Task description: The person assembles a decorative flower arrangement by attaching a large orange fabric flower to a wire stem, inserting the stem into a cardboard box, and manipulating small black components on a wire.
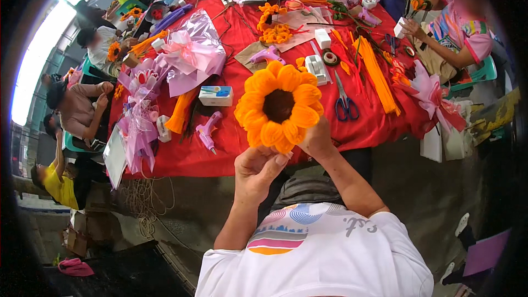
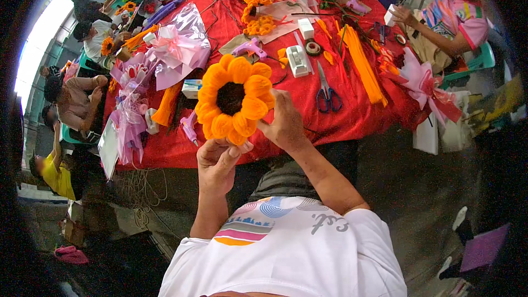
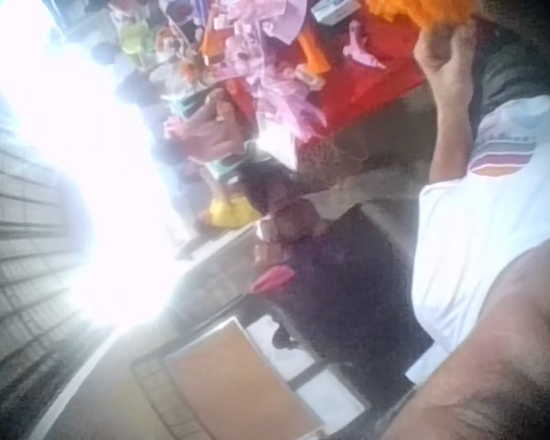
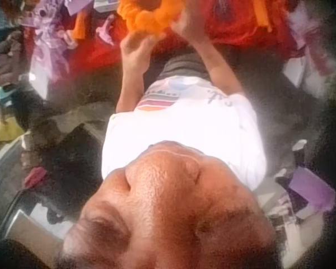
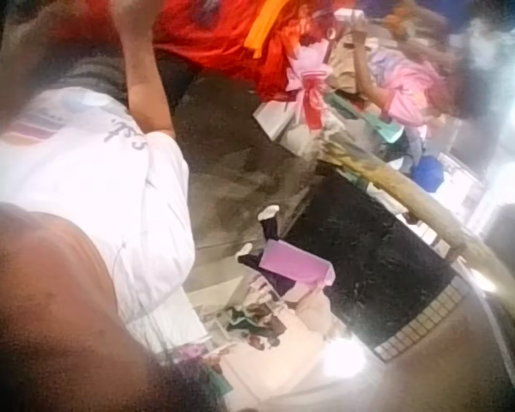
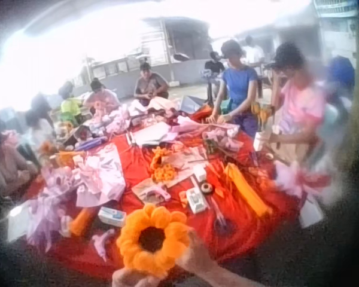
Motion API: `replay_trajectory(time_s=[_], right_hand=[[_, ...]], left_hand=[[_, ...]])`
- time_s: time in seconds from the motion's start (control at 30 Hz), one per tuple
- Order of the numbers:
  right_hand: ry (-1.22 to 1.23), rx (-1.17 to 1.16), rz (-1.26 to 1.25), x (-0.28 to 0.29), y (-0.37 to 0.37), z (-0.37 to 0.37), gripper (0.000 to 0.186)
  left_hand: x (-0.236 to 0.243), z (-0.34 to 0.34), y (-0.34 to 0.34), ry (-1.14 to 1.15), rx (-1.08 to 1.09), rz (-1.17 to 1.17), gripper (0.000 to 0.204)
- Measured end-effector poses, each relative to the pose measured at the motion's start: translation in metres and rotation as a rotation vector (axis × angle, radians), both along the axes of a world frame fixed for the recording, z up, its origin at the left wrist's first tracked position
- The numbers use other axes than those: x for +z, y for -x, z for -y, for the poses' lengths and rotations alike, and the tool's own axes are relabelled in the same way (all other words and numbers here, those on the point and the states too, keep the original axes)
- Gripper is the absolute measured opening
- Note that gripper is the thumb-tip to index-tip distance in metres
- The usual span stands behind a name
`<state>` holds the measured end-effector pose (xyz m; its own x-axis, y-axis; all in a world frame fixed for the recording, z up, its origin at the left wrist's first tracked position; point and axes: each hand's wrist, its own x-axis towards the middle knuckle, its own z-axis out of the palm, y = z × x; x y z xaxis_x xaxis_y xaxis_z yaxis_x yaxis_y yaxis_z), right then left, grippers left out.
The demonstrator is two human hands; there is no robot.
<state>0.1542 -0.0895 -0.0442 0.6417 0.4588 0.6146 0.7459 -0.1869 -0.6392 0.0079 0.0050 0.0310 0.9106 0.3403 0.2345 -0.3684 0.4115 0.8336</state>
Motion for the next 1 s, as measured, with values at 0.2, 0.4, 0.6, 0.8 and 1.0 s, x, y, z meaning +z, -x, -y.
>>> replay_trajectory(time_s=[0.2, 0.4, 0.6, 0.8, 1.0], right_hand=[[-0.008, 0.115, -0.187, -0.006, 0.002, 0.002, 0.061], [-0.024, 0.189, -0.159, 0.017, 0.008, 0.013, 0.060], [0.072, 0.377, -0.592, 0.024, 0.003, 0.020, 0.058], [0.074, 0.509, -0.678, 0.017, -0.008, 0.018, 0.058], [0.086, 0.532, -0.656, 0.016, -0.006, 0.014, 0.065]], left_hand=[[0.006, 0.001, 0.000, -0.086, -0.001, -0.082, 0.022], [0.004, -0.018, -0.001, -0.301, 0.414, -0.242, 0.017], [-0.022, -0.053, -0.015, -0.487, 0.454, -0.316, 0.020], [-0.035, -0.062, -0.041, -0.450, 0.276, -0.333, 0.022], [-0.032, -0.066, -0.053, -0.415, 0.048, -0.281, 0.023]])
